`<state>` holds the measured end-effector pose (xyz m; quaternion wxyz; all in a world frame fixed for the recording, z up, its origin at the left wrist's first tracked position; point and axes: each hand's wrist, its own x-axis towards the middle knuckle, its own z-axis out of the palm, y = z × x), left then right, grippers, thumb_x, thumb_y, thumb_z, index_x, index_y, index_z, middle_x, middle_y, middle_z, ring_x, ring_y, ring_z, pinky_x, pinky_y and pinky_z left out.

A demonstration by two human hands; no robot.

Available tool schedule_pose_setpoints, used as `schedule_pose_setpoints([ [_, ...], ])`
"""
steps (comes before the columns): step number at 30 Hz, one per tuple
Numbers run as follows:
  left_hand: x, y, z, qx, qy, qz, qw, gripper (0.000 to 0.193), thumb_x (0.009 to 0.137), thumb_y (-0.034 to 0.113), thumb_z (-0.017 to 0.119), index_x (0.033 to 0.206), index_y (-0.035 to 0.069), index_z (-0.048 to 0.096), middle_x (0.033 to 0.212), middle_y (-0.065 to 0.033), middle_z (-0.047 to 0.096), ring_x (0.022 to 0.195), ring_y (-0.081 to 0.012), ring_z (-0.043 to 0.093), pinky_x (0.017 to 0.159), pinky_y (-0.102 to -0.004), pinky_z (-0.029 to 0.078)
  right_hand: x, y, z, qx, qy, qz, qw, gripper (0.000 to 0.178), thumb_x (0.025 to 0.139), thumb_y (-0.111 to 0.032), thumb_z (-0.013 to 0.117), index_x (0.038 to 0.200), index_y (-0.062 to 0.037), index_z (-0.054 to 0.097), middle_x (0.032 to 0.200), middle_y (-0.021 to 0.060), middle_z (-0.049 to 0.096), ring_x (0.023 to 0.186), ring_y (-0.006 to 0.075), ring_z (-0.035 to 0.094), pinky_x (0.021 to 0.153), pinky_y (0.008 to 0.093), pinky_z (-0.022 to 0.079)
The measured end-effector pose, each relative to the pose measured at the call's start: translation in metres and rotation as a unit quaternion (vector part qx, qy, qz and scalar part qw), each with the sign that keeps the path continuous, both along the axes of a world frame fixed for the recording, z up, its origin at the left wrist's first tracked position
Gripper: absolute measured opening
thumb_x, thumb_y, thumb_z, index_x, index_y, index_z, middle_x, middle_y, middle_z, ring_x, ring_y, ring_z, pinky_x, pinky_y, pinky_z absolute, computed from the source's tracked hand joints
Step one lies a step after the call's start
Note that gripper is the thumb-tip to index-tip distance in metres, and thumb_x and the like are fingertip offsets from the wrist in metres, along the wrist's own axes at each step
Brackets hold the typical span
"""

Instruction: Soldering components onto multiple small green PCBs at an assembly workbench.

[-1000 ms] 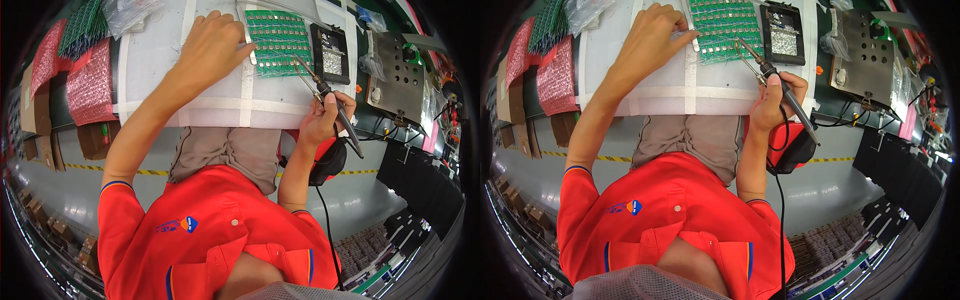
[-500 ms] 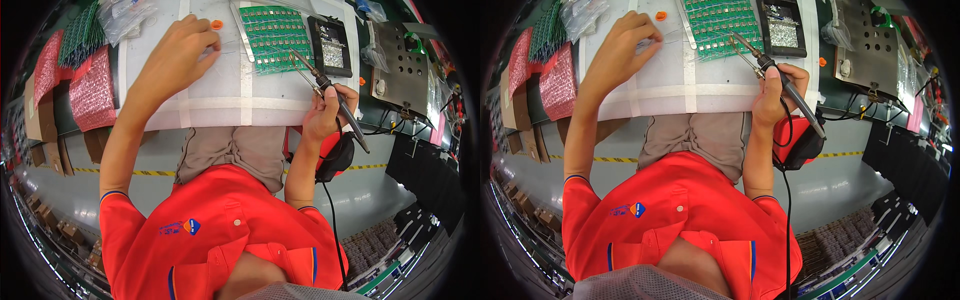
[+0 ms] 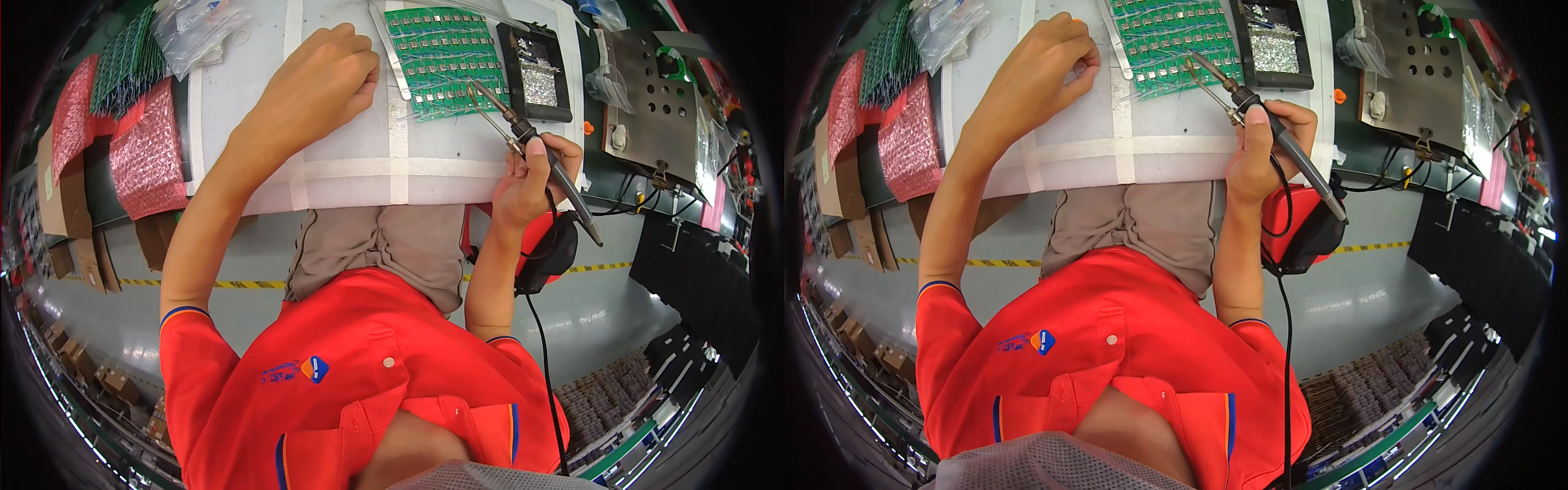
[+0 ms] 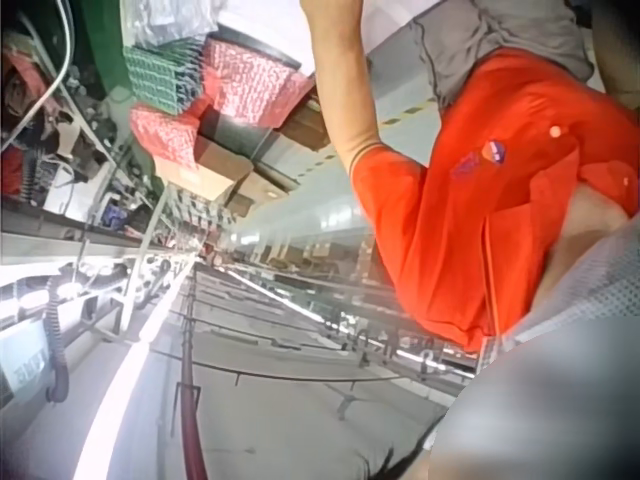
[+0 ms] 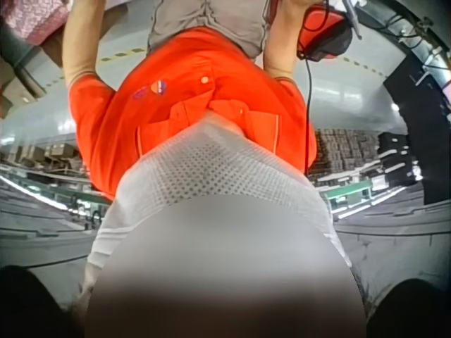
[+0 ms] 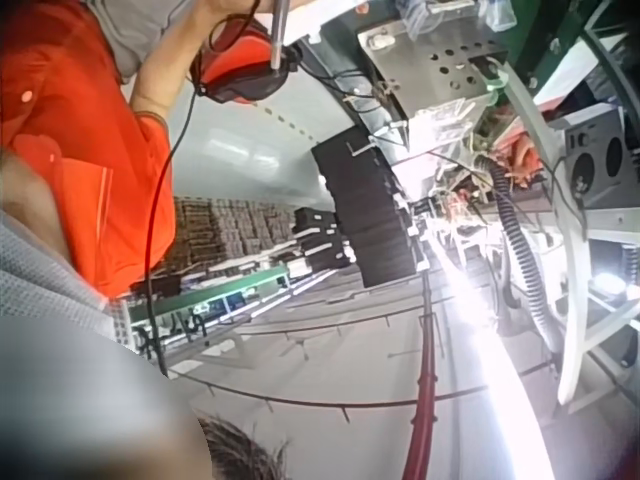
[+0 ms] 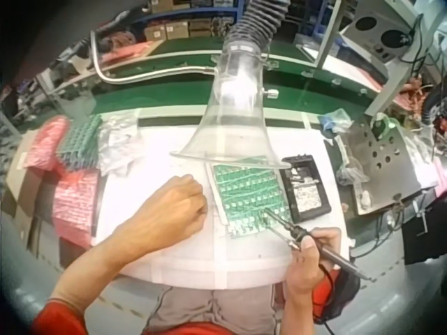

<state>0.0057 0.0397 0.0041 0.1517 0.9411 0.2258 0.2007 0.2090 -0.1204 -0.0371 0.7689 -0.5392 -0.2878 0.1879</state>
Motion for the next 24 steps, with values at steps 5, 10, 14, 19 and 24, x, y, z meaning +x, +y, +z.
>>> schedule_pose_setpoints([
  [5, -0.004, 0.003, 0.001, 0.001, 0.027, -0.002, 1.0, 0.008, 0.071, 0.001, 0.063, 0.068, -0.002, 0.056, 0.075, -0.014, 0.06, 0.079, -0.0318, 0.057, 0.074, -0.0411, 0.047, 0.001, 0.0, -0.001, 0.002, -0.001, 0.005, 1.0, 0.013, 0.085, -0.003, 0.061, 0.095, -0.0031, 0.051, 0.067, 0.0, 0.047, 0.05, 0.0047, 0.036, 0.047, 0.0213, 0.033],
  [10, -0.008, -0.001, 0.014, -0.067, -0.033, 0.018, 0.997, 0.009, 0.075, 0.002, 0.065, 0.078, -0.002, 0.058, 0.076, -0.0146, 0.062, 0.077, -0.0312, 0.061, 0.072, -0.0399, 0.049, 0.002, 0.0, -0.001, -0.003, -0.002, -0.001, 1.0, 0.014, 0.085, -0.003, 0.061, 0.094, -0.0032, 0.051, 0.068, -0.0003, 0.047, 0.051, 0.0046, 0.036, 0.048, 0.0209, 0.035],
  [14, -0.004, -0.008, 0.022, -0.159, -0.047, 0.023, 0.986, 0.01, 0.079, 0.003, 0.066, 0.085, -0.002, 0.06, 0.078, -0.015, 0.064, 0.074, -0.0306, 0.064, 0.07, -0.0379, 0.051, 0.004, -0.001, -0.003, 0.003, 0.005, 0.007, 1.0, 0.014, 0.085, -0.003, 0.061, 0.095, -0.0032, 0.051, 0.071, 0.0008, 0.049, 0.052, 0.0049, 0.037, 0.049, 0.0208, 0.037],
  [19, 0.006, -0.017, 0.014, -0.165, -0.053, 0.0, 0.985, 0.011, 0.084, 0.002, 0.065, 0.092, -0.004, 0.063, 0.084, -0.017, 0.067, 0.078, -0.034, 0.065, 0.07, -0.0389, 0.051, 0.003, -0.001, -0.003, 0.0, 0.009, -0.001, 1.0, 0.015, 0.084, -0.003, 0.061, 0.095, -0.0033, 0.051, 0.072, 0.0017, 0.052, 0.053, 0.0052, 0.04, 0.05, 0.0203, 0.039],
  [24, 0.006, -0.027, 0.014, -0.154, -0.054, -0.018, 0.986, 0.012, 0.084, 0.002, 0.064, 0.093, -0.004, 0.065, 0.086, -0.0174, 0.067, 0.081, -0.0356, 0.064, 0.071, -0.0419, 0.05, 0.004, -0.002, -0.003, -0.003, 0.012, 0.002, 1.0, 0.015, 0.084, -0.002, 0.061, 0.096, -0.004, 0.052, 0.069, 0.0019, 0.053, 0.053, 0.0058, 0.044, 0.051, 0.0201, 0.04],
])
